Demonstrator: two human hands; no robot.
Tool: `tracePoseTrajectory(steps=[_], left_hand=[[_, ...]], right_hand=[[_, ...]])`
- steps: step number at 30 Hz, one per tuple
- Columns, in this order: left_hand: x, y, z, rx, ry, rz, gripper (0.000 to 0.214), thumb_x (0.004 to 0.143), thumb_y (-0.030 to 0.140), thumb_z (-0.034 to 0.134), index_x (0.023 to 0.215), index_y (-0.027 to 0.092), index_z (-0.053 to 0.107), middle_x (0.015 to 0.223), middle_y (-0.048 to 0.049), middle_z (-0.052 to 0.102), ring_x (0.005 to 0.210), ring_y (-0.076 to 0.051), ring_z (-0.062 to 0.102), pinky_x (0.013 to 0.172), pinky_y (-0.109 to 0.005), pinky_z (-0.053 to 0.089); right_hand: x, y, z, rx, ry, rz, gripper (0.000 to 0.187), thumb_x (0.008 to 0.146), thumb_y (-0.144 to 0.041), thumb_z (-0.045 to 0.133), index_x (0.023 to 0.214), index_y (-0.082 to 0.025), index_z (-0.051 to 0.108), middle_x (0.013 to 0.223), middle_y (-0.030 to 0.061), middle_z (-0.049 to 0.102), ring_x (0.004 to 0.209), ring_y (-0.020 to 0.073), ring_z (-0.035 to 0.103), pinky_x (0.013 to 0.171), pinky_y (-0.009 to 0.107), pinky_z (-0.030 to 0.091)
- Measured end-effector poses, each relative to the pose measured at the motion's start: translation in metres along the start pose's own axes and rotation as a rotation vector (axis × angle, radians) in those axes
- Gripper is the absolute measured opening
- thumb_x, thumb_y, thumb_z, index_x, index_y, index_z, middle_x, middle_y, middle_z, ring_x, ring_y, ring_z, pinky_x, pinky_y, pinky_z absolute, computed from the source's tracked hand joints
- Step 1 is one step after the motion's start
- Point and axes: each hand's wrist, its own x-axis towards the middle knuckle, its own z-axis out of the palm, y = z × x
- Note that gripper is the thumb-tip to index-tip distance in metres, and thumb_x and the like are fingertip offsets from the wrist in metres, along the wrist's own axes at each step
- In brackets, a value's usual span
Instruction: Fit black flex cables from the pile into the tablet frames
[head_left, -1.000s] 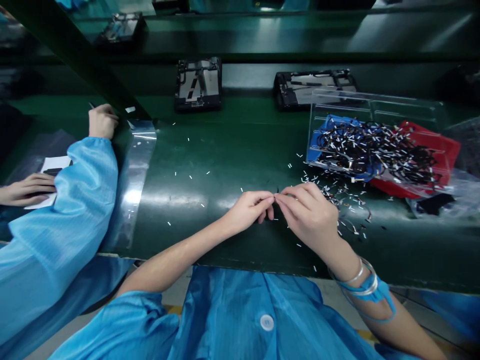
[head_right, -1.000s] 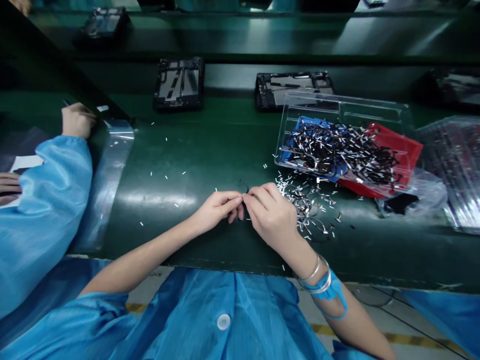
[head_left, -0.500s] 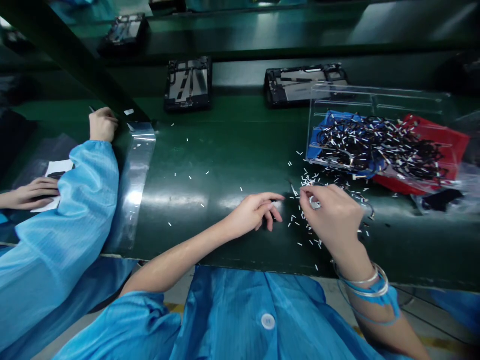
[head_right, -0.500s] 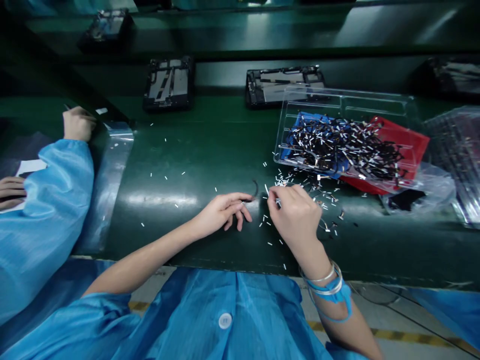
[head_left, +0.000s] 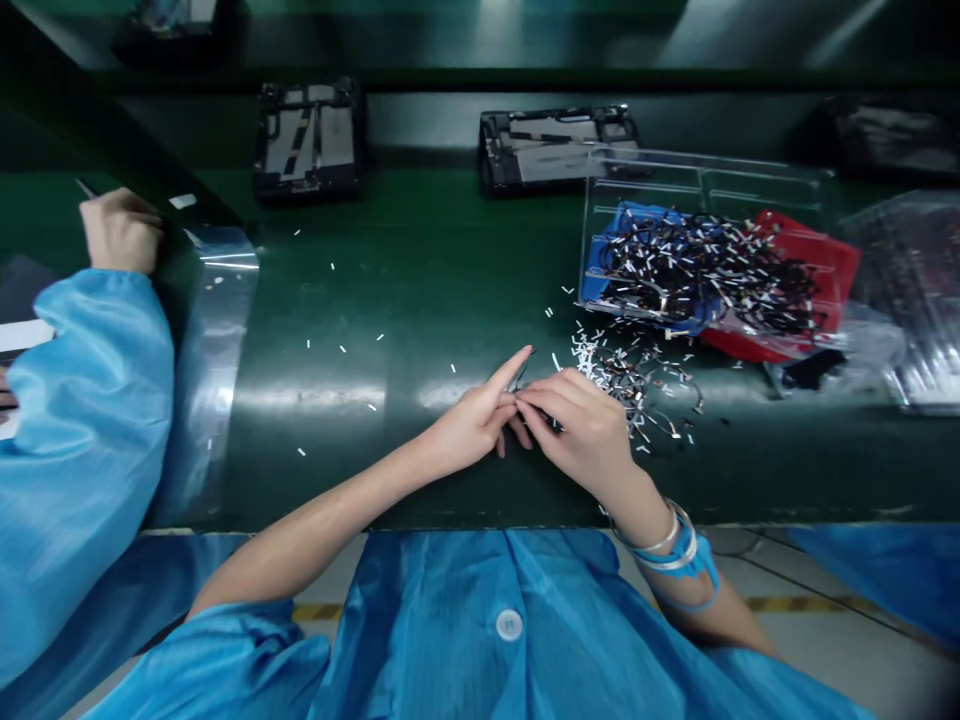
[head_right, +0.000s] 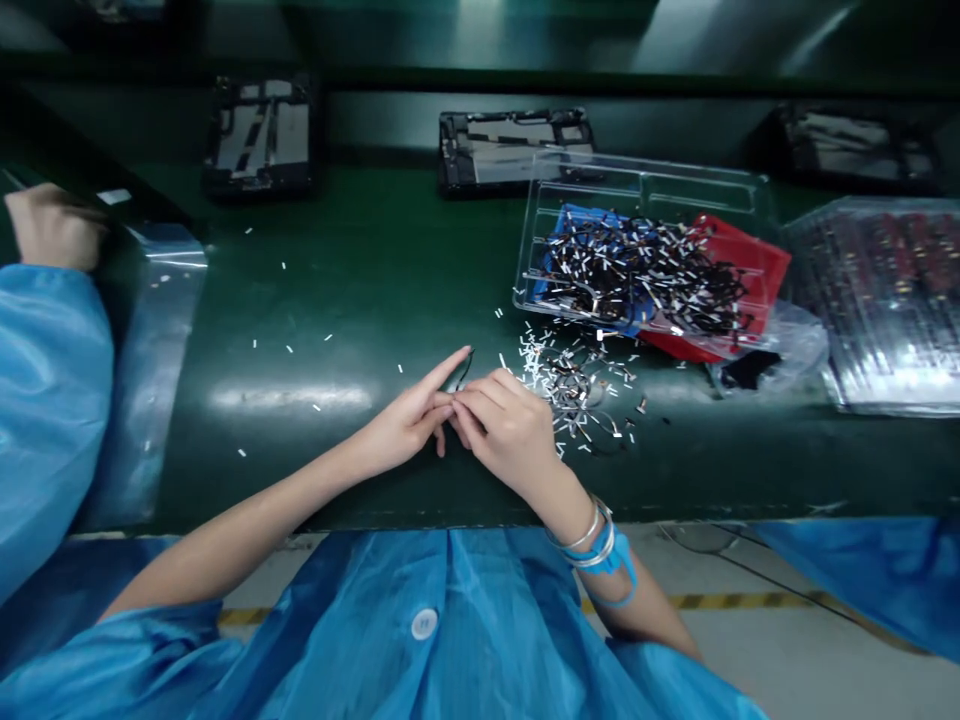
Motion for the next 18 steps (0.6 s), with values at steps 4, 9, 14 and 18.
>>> tracePoseTrajectory(steps=[4,9,14,18], left_hand=[[0.001,0.0,-0.003,-0.088,-0.033,-0.01,0.071,0.094,0.014,0.04,0.154,0.021,0.003,0.086,-0.0072,0.068,0.067,-0.014,0.067,0.049,-0.018,0.051],[0.006,-0.002,-0.006,-0.244,-0.06,-0.036,0.079,0.093,0.019,0.046,0.154,0.024,-0.003,0.103,-0.0145,0.07,0.067,-0.017,0.07,0.043,-0.018,0.048],[0.001,0.0,-0.007,-0.322,-0.151,-0.052,0.083,0.091,0.026,0.054,0.154,0.023,0.001,0.092,-0.01,0.072,0.067,-0.019,0.071,0.042,-0.019,0.046],[0.015,0.016,-0.037,-0.09,-0.007,0.059,0.064,0.09,0.031,0.054,0.149,0.019,0.029,0.11,-0.0154,0.069,0.081,-0.021,0.071,0.05,-0.021,0.049]], right_hand=[[-0.001,0.011,-0.006,-0.159,0.031,0.022,0.019,0.086,-0.011,0.053,0.076,-0.018,0.068,0.072,0.0033,0.072,0.066,0.0154,0.06,0.061,0.027,0.049],[-0.001,0.017,-0.013,-0.323,0.138,0.069,0.026,0.084,-0.007,0.053,0.1,-0.018,0.069,0.086,0.0056,0.072,0.078,0.0179,0.061,0.067,0.029,0.05],[0.003,0.011,-0.01,-0.165,0.105,-0.178,0.011,0.085,-0.012,0.059,0.082,-0.016,0.068,0.078,0.0068,0.07,0.072,0.0165,0.057,0.063,0.028,0.052],[0.001,0.018,-0.011,-0.034,0.239,-0.053,0.015,0.081,-0.002,0.059,0.085,-0.015,0.066,0.078,0.0078,0.071,0.073,0.0166,0.06,0.064,0.03,0.054]])
